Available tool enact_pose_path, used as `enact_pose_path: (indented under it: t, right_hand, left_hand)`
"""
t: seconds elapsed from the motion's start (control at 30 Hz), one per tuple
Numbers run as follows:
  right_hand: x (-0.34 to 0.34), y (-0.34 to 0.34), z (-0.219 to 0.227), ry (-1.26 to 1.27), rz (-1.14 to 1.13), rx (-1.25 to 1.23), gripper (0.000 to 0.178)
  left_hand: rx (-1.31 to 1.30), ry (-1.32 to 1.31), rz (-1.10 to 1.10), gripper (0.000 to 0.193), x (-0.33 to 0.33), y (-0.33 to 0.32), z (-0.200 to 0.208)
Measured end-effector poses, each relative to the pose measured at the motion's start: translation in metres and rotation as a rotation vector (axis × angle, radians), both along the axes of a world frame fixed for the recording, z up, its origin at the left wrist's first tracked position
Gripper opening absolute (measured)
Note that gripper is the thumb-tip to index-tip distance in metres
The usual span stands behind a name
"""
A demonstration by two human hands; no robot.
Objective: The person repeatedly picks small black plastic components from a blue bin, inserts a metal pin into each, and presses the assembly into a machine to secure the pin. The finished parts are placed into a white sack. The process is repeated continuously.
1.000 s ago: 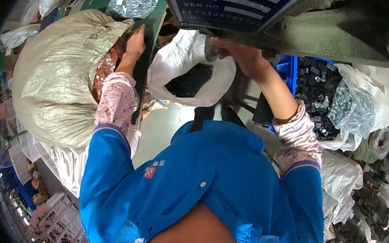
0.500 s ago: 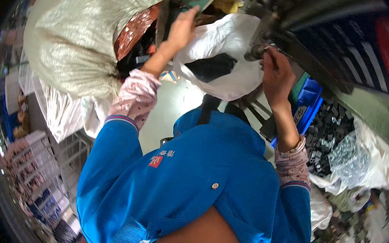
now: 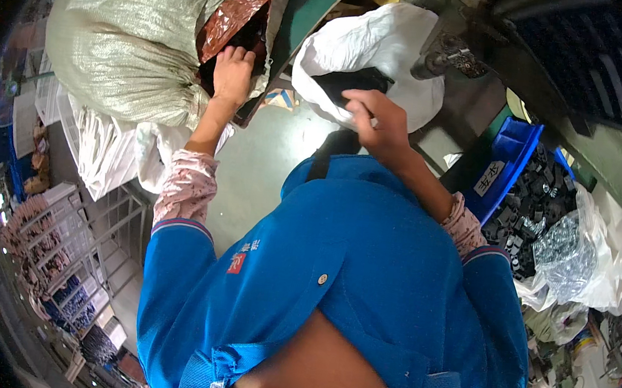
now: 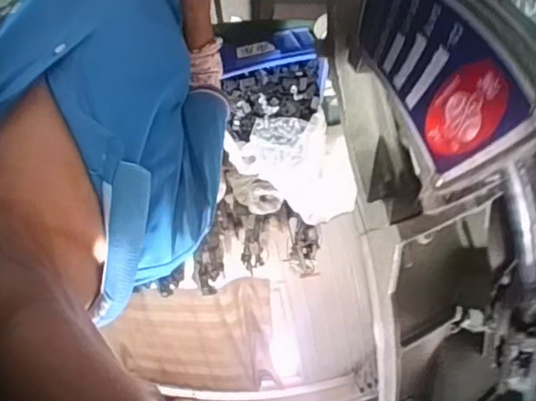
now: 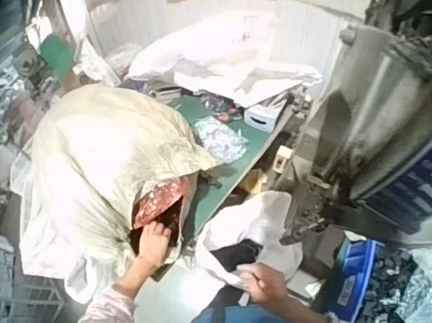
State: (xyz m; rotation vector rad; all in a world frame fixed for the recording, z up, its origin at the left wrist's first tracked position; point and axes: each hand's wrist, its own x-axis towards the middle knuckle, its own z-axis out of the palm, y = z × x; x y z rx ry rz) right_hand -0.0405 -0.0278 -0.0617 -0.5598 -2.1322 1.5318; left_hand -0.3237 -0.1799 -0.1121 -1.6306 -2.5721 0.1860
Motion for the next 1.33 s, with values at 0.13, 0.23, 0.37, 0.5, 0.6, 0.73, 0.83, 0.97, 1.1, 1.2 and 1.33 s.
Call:
enact_pose_path:
  t: [0.13,0.23,0.37,0.5,0.6,0.73,0.83,0.97,1.1,1.2,1.33]
  right_hand:
    - [0.009,-0.004,-0.001,-0.012,-0.035,0.041,0.02]
    - [0.027,-0.009,-0.015,-0.063,-0.105,-0.004,0.021]
    - [0.044,-0.01,-0.008,-0.091,-0.09,0.035,0.02]
    - [0.07,-0.011,-0.008,-0.072,-0.191,0.12,0.02]
    - [0.099,-0.014,-0.01,-0.076,-0.327,0.111,0.019]
    - [0.168,-0.017,-0.005,-0.099,-0.57,0.141,0.018]
    - [0.229,-0.01,0.009,-0.261,-0.872,0.312,0.015]
    - [0.288,0.008,0.031,-0.47,-1.12,0.564,0.017]
    - [0.299,0.028,0.03,-0.765,-1.084,0.718,0.034]
    - [0.301,0.037,0.024,-0.776,-1.091,0.705,0.031]
    - [0.304,0.026,0.031,-0.573,-1.215,0.635,0.03]
  left_hand:
    - [0.394,-0.154,0.131,0.029,-0.004,-0.013,0.015]
    - [0.605,-0.472,0.035,0.038,-0.012,-0.013,0.03]
    - [0.541,-0.511,0.021,0.042,0.003,-0.015,0.042]
    - [0.773,-0.549,0.068,0.036,0.006,-0.012,0.054]
    - [1.138,-0.725,0.379,0.038,-0.019,-0.006,0.039]
    - [0.929,-0.499,0.168,0.038,-0.008,0.008,0.055]
    - [1.004,-0.439,0.253,0.039,0.0,0.012,0.069]
    - [0.923,-0.18,0.384,0.049,-0.004,0.01,0.072]
    - [1.044,-0.244,0.262,0.045,0.018,0.023,0.075]
    - [1.036,-0.922,0.221,0.017,0.104,0.059,0.087]
    - [0.623,-1.221,0.042,0.019,0.231,0.093,0.107]
